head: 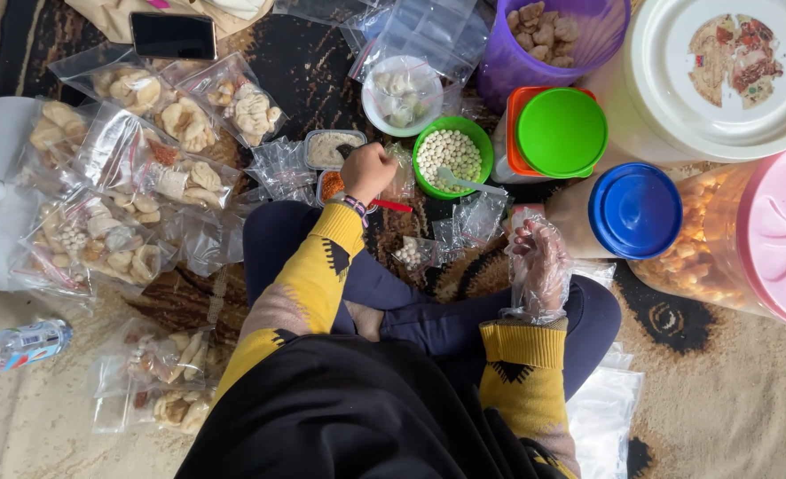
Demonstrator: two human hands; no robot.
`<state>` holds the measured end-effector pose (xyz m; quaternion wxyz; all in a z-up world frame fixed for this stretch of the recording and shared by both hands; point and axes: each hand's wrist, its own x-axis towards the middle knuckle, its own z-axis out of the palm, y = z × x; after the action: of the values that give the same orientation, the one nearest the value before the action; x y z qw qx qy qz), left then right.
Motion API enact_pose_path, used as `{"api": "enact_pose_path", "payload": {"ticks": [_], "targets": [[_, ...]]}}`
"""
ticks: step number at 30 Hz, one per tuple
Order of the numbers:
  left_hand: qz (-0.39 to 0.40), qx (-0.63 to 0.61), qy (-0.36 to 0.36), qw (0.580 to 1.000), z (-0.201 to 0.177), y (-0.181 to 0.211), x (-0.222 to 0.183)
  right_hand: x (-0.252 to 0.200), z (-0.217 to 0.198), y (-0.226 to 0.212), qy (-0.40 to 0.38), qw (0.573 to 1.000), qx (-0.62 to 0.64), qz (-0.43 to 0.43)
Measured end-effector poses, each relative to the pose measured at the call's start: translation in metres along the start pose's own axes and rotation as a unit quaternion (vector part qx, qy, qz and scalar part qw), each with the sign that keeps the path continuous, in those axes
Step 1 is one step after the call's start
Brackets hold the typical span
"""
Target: A person sitting on the floor portions small amounts of seeds or spices into plastic bags using a spoon.
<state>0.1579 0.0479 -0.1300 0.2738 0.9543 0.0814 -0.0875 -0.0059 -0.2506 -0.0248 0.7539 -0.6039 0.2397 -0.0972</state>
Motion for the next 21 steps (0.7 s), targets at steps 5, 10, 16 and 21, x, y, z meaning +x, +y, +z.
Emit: {"api": "enact_pose_path", "payload": {"ticks": [5,10,16,21], "targets": [[-0.070,-0.382,-0.037,0.921,-0.069,0.026,-0.044,-0.020,0.013,-0.013,-0.037,0.997,-0.065,-0.028],[-0.160,-0.518,-0.127,0.831,-0.076,0.041,-0.123,-0.065,0.037,-0.014,-0.152,0.964,-0.185,-0.114],[-0.217,-0.535,-0.190,0.794,-0.032,0.041,-0.171,-0.092,0.055,-0.014,-0.252,0.860,-0.348,-0.276],[-0.225,-0.524,-0.186,0.800,-0.025,0.045,-0.178,-0.084,0.054,-0.008,-0.310,0.774,-0.394,-0.387]]}}
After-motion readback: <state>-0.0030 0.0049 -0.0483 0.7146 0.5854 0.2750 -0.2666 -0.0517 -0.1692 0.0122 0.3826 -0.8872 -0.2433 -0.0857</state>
